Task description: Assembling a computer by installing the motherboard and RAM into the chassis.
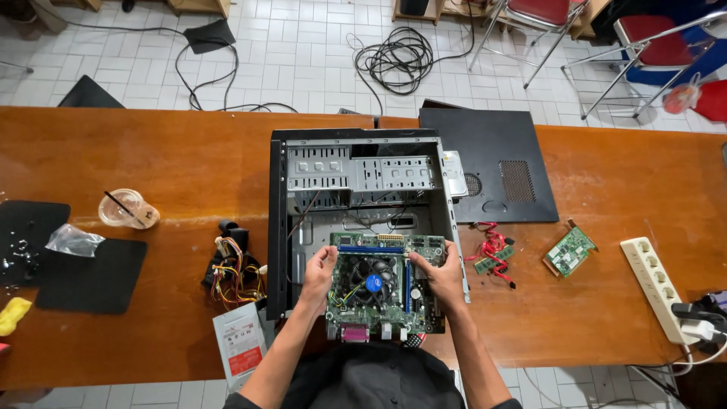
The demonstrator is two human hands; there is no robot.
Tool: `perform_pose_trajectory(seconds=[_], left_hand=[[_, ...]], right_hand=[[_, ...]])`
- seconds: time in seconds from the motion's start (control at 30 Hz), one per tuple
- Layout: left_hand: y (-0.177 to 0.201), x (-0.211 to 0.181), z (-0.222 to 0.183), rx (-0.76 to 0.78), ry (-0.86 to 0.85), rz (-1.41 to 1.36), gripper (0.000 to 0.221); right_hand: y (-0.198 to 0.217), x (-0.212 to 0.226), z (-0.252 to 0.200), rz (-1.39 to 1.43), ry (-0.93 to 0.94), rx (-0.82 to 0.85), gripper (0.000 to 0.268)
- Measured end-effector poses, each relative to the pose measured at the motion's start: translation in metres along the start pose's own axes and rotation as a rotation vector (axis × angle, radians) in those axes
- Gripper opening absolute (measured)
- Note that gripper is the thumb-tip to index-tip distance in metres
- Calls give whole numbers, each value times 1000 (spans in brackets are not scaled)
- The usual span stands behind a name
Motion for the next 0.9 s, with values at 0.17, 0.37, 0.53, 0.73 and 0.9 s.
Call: perform_pose_trajectory(seconds=[0.17, 0.37, 0.53, 0.73, 0.9], left_hand=[[3, 2, 3, -7, 3, -4, 38], [4, 7, 5, -2, 2, -7, 36], [1, -13, -5, 21, -20, -82, 29], [4, 11, 12, 43, -66, -62, 26], [7, 16, 12, 24, -56, -54, 27]], right_hand=[[-1, -9, 4, -37, 10, -18, 69], [2, -15, 4, -98, 8, -33, 69], [0, -7, 0, -94, 3, -29, 63], [6, -23, 9, -141, 16, -31, 64], [11, -27, 6, -192, -24, -46, 65]])
Point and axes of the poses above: each hand's wrist, its own z-axis towards the middle knuckle, its own y-axis out of the back of the hand, x = y × z, the point moved 10 cm from there along z, towards the middle knuckle, and after that the axes turned 7 degrees about y, right-handed, at the moved point
